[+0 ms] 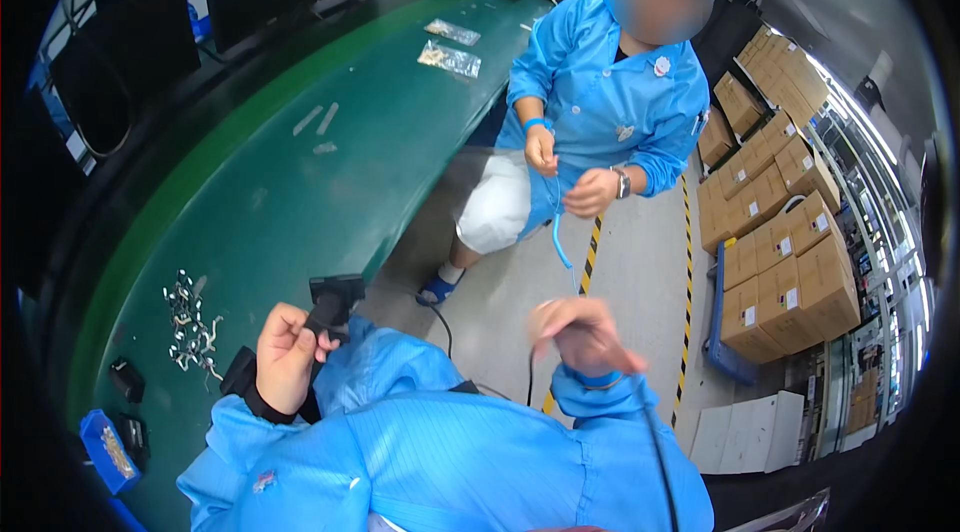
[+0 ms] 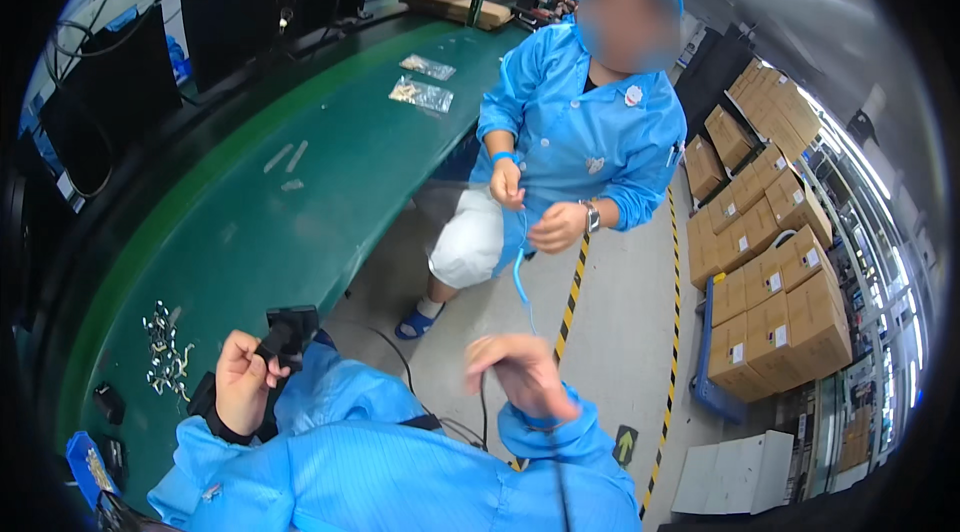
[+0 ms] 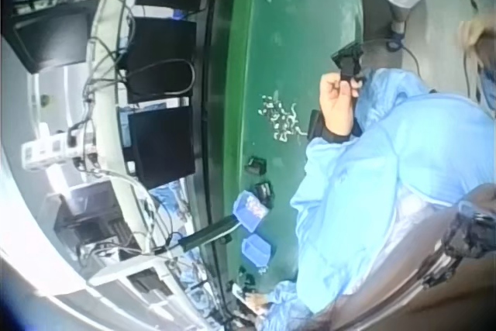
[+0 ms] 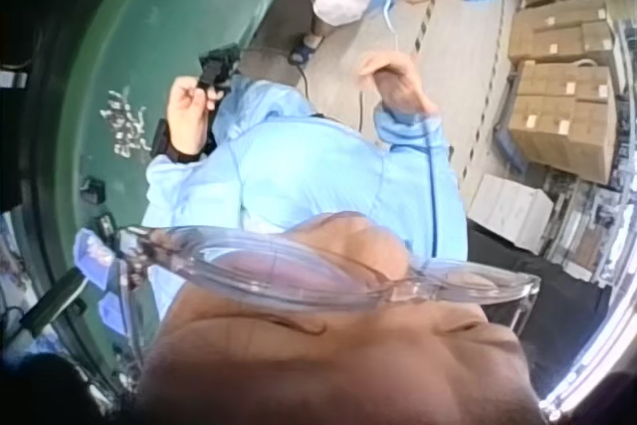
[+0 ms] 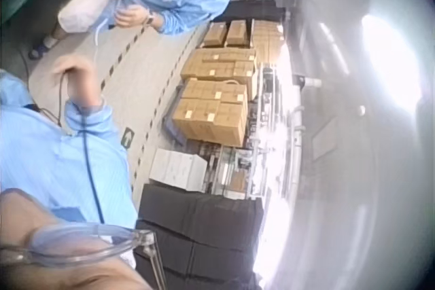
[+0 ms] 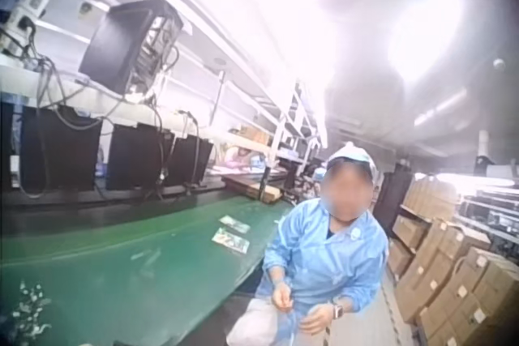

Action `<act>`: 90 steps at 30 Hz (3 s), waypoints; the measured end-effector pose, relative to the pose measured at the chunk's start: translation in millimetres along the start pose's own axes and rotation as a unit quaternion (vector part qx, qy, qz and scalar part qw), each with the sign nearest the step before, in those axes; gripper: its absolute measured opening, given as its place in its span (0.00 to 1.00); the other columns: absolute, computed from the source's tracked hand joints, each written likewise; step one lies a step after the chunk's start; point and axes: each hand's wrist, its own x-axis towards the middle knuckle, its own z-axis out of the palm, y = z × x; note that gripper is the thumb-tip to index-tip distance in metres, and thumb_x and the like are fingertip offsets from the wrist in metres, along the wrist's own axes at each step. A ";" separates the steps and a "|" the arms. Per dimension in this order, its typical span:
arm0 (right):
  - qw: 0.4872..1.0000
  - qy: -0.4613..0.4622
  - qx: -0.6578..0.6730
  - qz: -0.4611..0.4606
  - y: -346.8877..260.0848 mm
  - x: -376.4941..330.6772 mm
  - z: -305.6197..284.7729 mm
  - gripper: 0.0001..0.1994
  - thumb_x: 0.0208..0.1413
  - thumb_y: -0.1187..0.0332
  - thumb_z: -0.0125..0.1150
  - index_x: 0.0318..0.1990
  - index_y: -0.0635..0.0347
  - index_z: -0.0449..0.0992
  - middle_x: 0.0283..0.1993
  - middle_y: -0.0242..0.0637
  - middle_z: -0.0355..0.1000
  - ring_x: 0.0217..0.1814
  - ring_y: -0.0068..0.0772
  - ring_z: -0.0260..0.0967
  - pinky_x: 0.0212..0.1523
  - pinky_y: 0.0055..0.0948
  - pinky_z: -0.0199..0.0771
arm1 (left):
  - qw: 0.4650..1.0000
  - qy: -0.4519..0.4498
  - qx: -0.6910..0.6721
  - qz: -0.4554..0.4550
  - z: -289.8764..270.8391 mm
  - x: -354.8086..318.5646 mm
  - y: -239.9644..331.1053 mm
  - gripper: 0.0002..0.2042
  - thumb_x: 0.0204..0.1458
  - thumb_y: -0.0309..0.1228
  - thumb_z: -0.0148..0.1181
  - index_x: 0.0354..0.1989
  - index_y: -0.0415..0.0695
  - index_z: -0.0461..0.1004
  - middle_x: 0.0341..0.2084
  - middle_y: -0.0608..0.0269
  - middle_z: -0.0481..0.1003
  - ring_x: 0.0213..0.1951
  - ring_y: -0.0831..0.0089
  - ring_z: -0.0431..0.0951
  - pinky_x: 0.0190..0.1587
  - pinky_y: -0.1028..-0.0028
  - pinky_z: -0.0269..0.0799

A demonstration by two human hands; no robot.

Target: The recorder is assembling small plastic and metal components at an industrial workstation.

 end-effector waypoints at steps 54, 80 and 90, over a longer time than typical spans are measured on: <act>0.872 -0.118 0.225 0.418 50.3 107.5 17.5 0.13 0.64 0.64 0.51 0.42 0.67 0.73 0.29 0.39 0.73 0.31 0.30 0.71 0.35 0.26 0.70 | 0.971 0.163 0.173 0.031 -3.4 14.9 4.4 0.02 0.58 0.23 0.59 0.38 0.39 0.74 0.30 0.72 0.73 0.32 0.87 0.70 0.37 0.83 0.66; 0.846 -0.094 -0.170 0.496 -52.8 28.1 -36.7 0.06 0.56 0.73 0.58 0.28 0.65 0.75 0.24 0.33 0.71 0.24 0.20 0.68 0.26 0.19 0.66 | 0.977 0.158 0.146 -0.013 -10.7 17.0 8.3 0.05 0.59 0.30 0.58 0.39 0.42 0.74 0.31 0.72 0.73 0.34 0.85 0.71 0.38 0.82 0.66; 0.785 -0.409 0.028 0.465 -10.5 21.2 73.2 0.09 0.59 0.66 0.58 0.32 0.63 0.76 0.25 0.40 0.73 0.27 0.35 0.71 0.29 0.30 0.69 | 0.981 0.149 0.123 -0.020 -8.2 11.1 5.6 0.05 0.59 0.28 0.58 0.39 0.41 0.73 0.30 0.72 0.73 0.33 0.85 0.71 0.36 0.83 0.66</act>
